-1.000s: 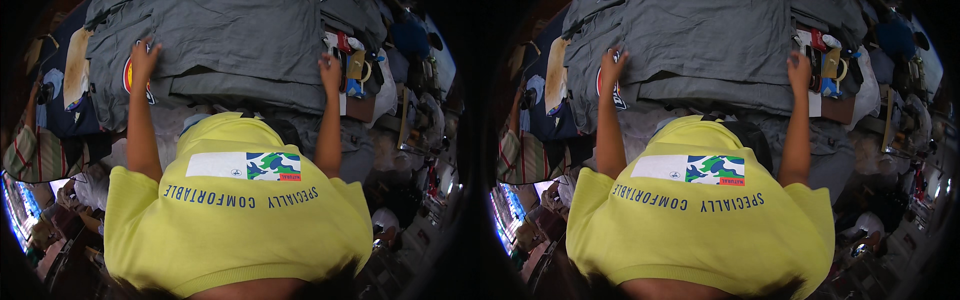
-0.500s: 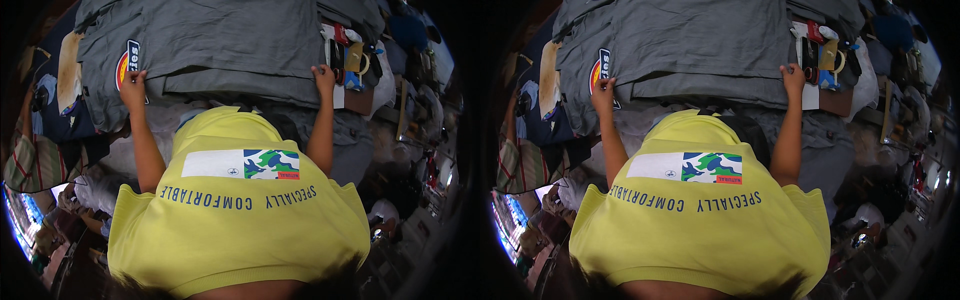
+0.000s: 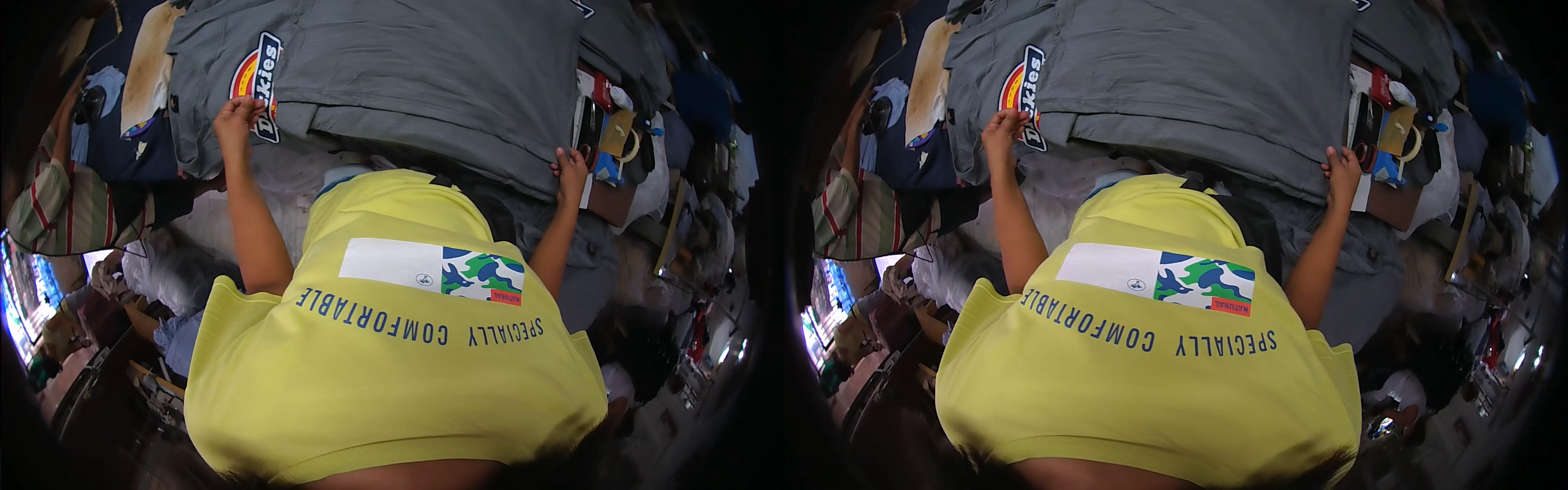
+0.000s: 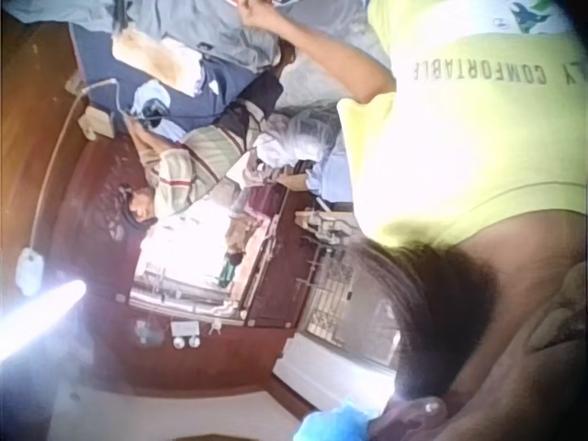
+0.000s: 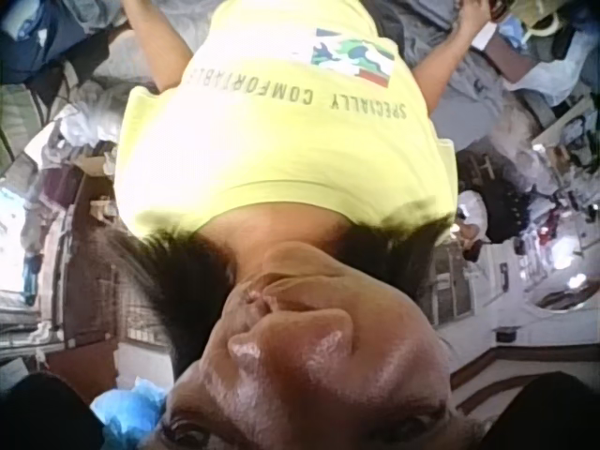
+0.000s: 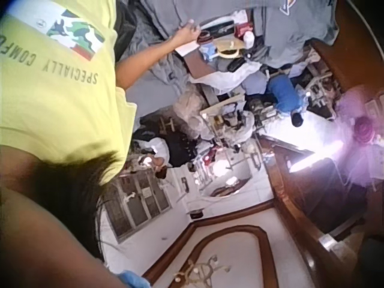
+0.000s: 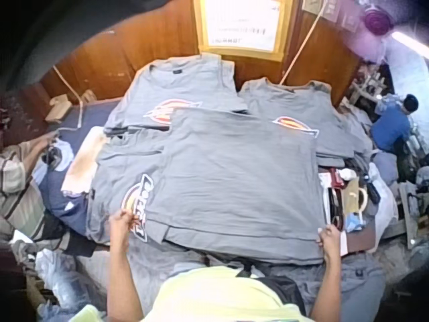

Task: The person picks up and lays out several t-shirts one by one, smoothing the fabric with their hands and inspecting the tags and labels.

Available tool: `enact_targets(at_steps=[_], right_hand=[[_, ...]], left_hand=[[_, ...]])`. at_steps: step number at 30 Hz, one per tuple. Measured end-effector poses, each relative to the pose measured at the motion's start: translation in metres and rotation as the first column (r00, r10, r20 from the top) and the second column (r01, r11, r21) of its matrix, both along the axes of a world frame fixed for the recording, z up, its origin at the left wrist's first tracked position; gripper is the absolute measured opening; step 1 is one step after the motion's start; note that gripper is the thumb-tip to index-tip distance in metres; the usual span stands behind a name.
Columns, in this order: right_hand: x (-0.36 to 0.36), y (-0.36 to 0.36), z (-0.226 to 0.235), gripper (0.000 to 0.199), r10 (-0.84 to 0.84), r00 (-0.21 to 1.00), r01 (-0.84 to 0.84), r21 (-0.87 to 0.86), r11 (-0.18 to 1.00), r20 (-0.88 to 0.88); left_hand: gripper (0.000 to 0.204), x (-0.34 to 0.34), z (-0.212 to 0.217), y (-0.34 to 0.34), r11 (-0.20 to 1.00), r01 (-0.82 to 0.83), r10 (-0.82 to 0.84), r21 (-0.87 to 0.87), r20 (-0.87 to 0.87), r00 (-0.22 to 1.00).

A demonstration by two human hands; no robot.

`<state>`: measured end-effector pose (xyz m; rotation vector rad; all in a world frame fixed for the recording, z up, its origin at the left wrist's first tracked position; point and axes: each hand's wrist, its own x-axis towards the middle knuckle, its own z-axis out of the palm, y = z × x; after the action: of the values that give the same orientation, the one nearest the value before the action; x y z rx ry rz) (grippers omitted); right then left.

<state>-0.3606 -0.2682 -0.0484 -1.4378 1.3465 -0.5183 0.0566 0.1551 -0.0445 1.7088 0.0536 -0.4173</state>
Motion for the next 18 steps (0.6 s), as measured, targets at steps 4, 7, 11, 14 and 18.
enact_targets(at_steps=[4,7,11,14,18], right_hand=[[-0.001,0.002,-0.003,0.043,-0.013,0.999,0.013,0.003,1.000,0.049],[-0.003,0.001,-0.007,0.040,0.016,0.998,-0.015,-0.012,1.000,0.060],[-0.004,0.002,-0.012,0.037,0.022,0.999,-0.019,-0.074,0.997,0.047],[-0.004,0.006,-0.010,0.039,0.017,0.999,-0.014,-0.101,0.995,0.030],[-0.004,0.008,-0.013,0.042,-0.005,0.999,0.010,-0.117,0.993,0.041]], left_hand=[[0.020,-0.008,-0.005,-0.006,0.999,0.051,-0.051,-0.010,0.004,0.999],[0.017,-0.018,0.003,-0.017,0.998,0.008,-0.009,-0.066,-0.013,1.000],[0.014,-0.020,-0.001,-0.018,0.995,0.028,-0.023,-0.100,0.046,0.999],[0.012,-0.019,-0.008,-0.017,0.994,0.070,-0.061,-0.078,0.113,0.992],[0.012,-0.011,-0.016,-0.014,0.994,0.106,-0.097,-0.041,0.185,0.978]])
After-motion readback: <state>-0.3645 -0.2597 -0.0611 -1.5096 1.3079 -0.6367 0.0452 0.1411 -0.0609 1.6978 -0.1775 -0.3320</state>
